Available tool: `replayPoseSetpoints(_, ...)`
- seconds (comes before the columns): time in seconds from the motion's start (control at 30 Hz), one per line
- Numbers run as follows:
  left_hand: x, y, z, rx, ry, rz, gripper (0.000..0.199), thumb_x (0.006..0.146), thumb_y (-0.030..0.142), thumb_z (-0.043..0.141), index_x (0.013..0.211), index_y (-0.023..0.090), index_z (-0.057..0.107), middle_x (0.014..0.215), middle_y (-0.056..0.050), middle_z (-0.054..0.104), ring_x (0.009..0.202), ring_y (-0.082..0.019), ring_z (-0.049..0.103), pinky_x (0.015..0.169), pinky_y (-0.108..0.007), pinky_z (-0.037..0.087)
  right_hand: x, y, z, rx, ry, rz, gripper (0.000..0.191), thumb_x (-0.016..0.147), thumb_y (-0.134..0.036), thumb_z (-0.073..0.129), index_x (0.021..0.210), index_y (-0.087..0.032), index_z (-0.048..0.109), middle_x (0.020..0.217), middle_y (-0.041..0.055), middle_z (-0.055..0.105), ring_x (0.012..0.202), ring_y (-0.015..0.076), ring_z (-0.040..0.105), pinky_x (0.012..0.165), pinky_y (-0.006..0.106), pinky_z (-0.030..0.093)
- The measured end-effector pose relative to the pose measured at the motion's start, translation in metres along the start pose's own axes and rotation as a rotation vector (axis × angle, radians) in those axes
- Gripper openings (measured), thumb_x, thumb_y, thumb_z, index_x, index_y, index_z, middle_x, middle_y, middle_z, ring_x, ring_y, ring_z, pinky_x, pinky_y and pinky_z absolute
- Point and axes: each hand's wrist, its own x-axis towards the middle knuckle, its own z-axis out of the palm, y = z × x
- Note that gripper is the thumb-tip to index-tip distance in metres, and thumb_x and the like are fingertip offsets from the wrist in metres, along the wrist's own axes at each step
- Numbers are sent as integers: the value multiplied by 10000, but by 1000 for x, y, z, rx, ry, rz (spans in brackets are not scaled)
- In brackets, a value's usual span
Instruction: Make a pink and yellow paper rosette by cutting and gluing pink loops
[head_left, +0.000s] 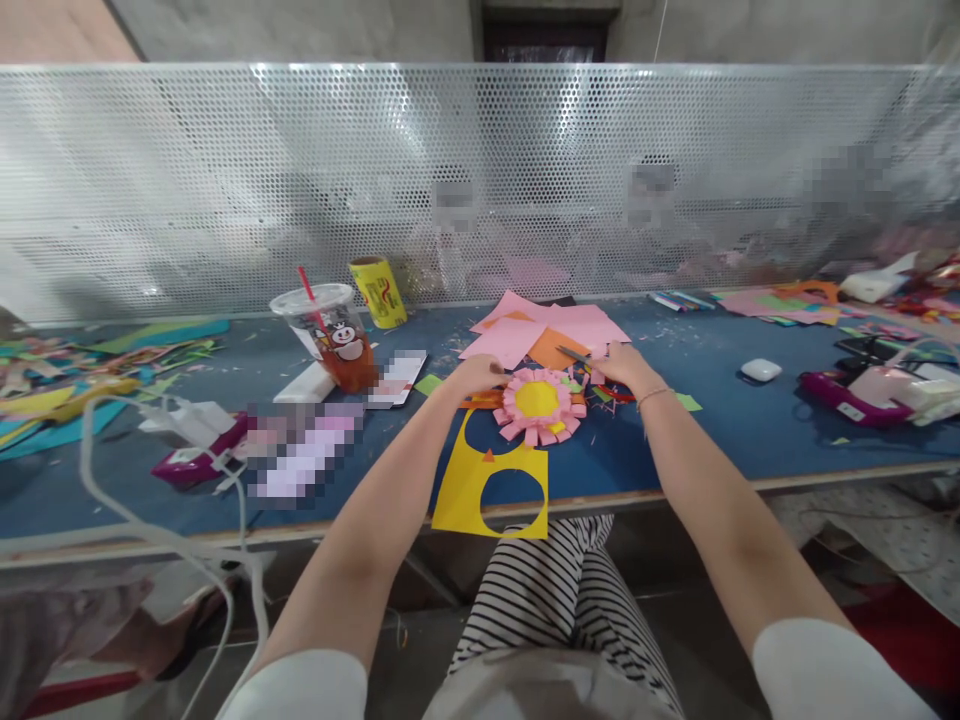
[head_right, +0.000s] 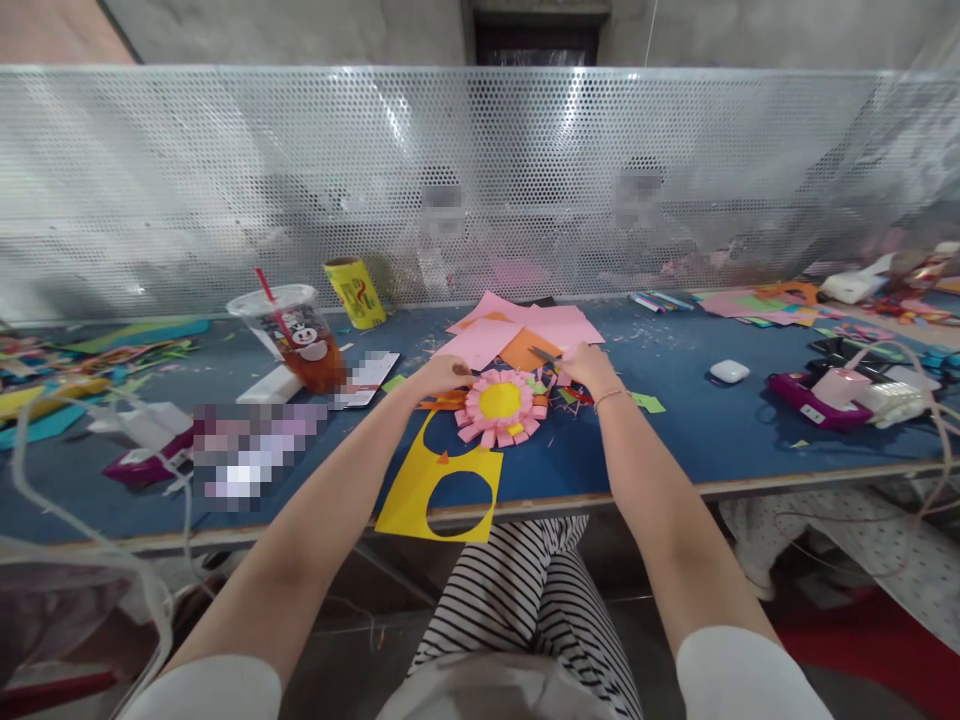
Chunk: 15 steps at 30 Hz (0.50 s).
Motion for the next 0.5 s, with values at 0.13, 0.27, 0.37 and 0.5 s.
replayPoseSetpoints(0.13, -2, 3, 2, 97, -62, 69, 322, 662, 421, 543, 766, 142, 667, 770, -39, 665, 721, -160, 569, 609, -233, 383, 2, -4, 11, 35, 41, -23, 609, 621, -450, 657, 1087, -85, 514, 1055, 205, 584, 986, 269, 573, 743, 291, 424)
replayPoseSetpoints(0.27, -2, 6, 1, 156, -70, 47, 288, 686, 379, 511, 767, 147, 662, 800, -54, 668, 735, -170, 572, 611, -239, 383, 4, -2, 13, 80, 46, -21, 649, 604, -416, 681, 1121, -79, 481, 1008, 185, 609, 929, 255, 594, 711, 280, 422)
replayPoseSetpoints(0.37, -2, 7, 1, 213, 15, 34, 314, 729, 389, 459, 812, 154, 649, 853, -77, 663, 760, -186, 575, 632, -254, 393, 2, -2, 10, 104, 82, -49, 587, 641, -364, 658, 1132, -95, 480, 986, 158, 626, 907, 239, 599, 707, 272, 419)
replayPoseSetpoints(0.5, -4, 10, 3, 307, 93, 204, 325, 794, 328, 360, 817, 147, 629, 889, -102, 648, 832, -193, 572, 721, -264, 397, 0, -8, 3, 131, 122, -91, 333, 736, -289, 541, 1018, -113, 567, 965, 136, 639, 897, 214, 595, 721, 257, 408)
